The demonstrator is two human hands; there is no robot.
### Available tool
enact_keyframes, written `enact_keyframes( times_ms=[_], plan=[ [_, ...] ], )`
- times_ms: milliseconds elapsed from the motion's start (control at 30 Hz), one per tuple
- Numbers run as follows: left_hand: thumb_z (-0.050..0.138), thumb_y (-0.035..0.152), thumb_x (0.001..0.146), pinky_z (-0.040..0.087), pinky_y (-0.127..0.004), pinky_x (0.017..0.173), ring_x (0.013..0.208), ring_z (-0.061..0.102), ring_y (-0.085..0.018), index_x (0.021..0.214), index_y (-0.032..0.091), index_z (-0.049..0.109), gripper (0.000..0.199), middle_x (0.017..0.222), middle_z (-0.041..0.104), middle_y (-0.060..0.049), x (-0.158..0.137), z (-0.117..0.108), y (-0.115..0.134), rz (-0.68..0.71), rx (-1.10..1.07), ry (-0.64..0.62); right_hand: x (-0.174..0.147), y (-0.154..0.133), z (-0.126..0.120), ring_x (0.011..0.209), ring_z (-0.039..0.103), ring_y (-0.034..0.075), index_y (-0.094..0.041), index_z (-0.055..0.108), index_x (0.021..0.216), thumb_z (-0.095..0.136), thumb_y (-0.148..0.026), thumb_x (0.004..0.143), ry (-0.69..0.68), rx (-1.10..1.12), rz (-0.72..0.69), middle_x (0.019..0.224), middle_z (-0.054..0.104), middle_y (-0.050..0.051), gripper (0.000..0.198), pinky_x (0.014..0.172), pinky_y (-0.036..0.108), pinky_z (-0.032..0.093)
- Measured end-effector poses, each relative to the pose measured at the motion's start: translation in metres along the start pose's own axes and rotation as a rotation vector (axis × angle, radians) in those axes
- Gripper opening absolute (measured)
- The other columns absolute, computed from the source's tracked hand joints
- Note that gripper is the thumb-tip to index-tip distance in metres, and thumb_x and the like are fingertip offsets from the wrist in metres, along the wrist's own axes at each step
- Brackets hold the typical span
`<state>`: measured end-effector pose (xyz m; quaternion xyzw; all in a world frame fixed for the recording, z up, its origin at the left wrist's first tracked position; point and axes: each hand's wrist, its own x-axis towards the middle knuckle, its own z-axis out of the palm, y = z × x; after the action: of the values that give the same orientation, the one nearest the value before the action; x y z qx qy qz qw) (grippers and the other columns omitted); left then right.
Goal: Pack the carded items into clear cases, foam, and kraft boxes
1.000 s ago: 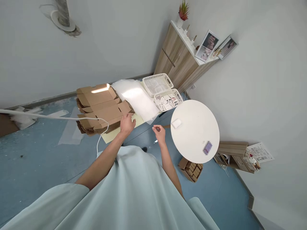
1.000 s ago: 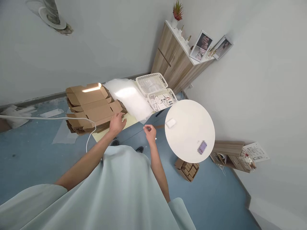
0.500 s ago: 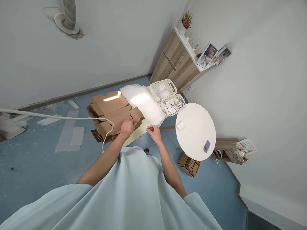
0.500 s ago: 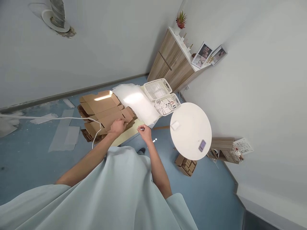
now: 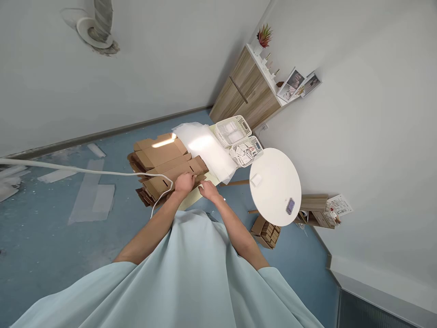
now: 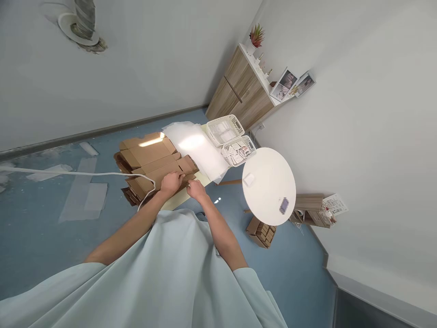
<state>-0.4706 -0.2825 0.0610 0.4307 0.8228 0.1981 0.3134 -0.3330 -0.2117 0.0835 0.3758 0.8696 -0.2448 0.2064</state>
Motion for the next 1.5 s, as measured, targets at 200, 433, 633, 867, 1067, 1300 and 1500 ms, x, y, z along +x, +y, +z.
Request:
enact_keyframes(
  times_ms=[200,433,633,867,1067,1300,1500],
  plan=[
    [0.044,0.035,0.108,0.056,-0.041,0.102,0.12,0.07,-0.033,0.12,0.014,0.081,0.044,0.125,0.075,-0.019,0.0,0.007,-0.014,0.091,-0.006,-0.009,0.003,0.007,-0.003,0.135,0.065,0.031,-0.018,0.056,0.159,0.048,-0.017,0.106,-0.006,-0.022,-0.02,0.141,0.074,0.014,0.054,0.107,0.038,0.055],
    [0.046,0.026,0.103,0.055,-0.047,0.106,0.124,0.067,-0.036,0.12,0.015,0.082,0.041,0.128,0.074,-0.021,-0.014,0.009,-0.016,0.159,0.011,0.033,0.007,0.011,-0.005,0.134,0.062,0.03,-0.025,0.052,0.162,0.043,-0.016,0.103,0.02,0.023,-0.023,0.13,0.078,0.008,0.06,0.104,0.04,0.058],
    [0.038,0.023,0.106,0.053,-0.046,0.109,0.123,0.069,-0.034,0.123,0.014,0.082,0.048,0.132,0.077,-0.018,-0.023,-0.029,0.015,0.136,-0.031,0.162,0.005,0.016,0.001,0.125,0.067,0.035,-0.025,0.074,0.138,0.062,-0.02,0.097,0.074,0.232,0.025,0.107,0.081,0.01,0.043,0.101,0.043,0.059],
    [0.034,0.027,0.113,0.051,-0.048,0.117,0.132,0.066,-0.03,0.14,0.016,0.074,0.05,0.145,0.073,-0.013,-0.032,-0.09,0.081,0.325,-0.214,0.508,-0.007,0.017,-0.006,0.101,0.073,0.027,-0.024,0.077,0.132,0.064,-0.032,0.099,0.116,0.394,-0.073,0.103,0.084,0.006,0.037,0.096,0.037,0.058],
    [0.037,0.025,0.113,0.049,-0.053,0.123,0.144,0.062,-0.029,0.143,0.02,0.073,0.047,0.147,0.073,-0.011,-0.036,-0.075,0.129,0.663,-0.264,0.528,-0.059,0.059,-0.068,0.101,0.072,0.024,-0.018,0.08,0.122,0.057,-0.057,0.103,0.515,0.813,0.023,0.12,0.082,0.011,0.049,0.094,0.035,0.058],
    [0.037,0.007,0.106,0.042,-0.055,0.131,0.154,0.055,-0.026,0.152,0.023,0.066,0.057,0.153,0.07,-0.007,-0.037,-0.007,0.191,1.078,-0.132,0.271,-0.168,0.141,-0.143,0.09,0.067,0.021,-0.018,0.08,0.103,0.061,-0.076,0.095,0.878,1.011,0.252,0.101,0.079,0.01,0.062,0.074,0.03,0.053],
    [0.04,0.003,0.104,0.041,-0.055,0.133,0.159,0.048,-0.025,0.157,0.022,0.061,0.06,0.157,0.066,-0.008,-0.048,0.055,0.247,1.32,-0.024,0.099,-0.223,0.215,-0.126,0.073,0.06,0.017,-0.018,0.075,0.088,0.083,-0.067,0.078,0.894,1.124,0.46,0.076,0.069,0.004,0.051,0.063,0.029,0.046]
  ],
)
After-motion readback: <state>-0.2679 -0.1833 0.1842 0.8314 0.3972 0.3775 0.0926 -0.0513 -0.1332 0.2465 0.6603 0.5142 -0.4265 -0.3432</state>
